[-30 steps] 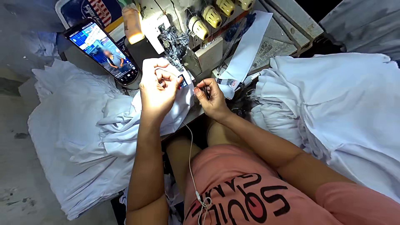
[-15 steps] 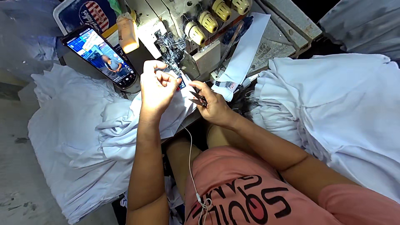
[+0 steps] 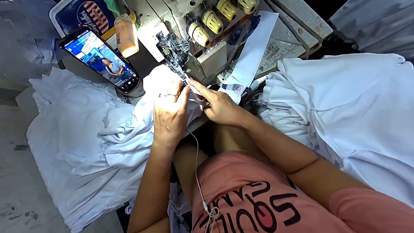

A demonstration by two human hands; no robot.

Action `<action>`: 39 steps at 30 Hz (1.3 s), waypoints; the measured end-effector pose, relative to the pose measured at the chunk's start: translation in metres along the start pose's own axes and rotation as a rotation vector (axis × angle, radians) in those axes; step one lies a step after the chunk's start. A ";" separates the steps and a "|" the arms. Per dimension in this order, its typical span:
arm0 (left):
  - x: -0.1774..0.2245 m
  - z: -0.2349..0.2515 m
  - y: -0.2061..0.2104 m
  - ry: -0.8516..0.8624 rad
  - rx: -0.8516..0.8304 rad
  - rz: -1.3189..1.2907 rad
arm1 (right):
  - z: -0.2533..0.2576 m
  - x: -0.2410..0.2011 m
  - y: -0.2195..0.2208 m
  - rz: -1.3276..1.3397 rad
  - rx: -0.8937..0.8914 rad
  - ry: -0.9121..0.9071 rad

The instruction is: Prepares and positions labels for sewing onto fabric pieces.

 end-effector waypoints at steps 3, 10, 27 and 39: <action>-0.001 -0.002 0.003 0.021 0.019 0.017 | 0.000 0.002 0.000 0.036 0.013 -0.013; 0.000 0.001 0.004 0.025 0.015 0.071 | -0.007 0.008 0.003 0.231 0.113 -0.042; -0.005 0.007 0.005 0.011 0.036 0.099 | -0.004 0.016 0.007 0.327 0.103 -0.038; -0.006 0.010 0.006 0.029 0.095 0.134 | -0.004 0.018 0.008 0.347 0.111 -0.038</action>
Point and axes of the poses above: each hand's wrist, its own z-axis towards the middle knuckle, its own y-axis out of the palm, x = y × z, the point moved 6 cm from there along z, towards the middle knuckle, and after that the axes turned 1 degree about -z, right-handed, at the moved point
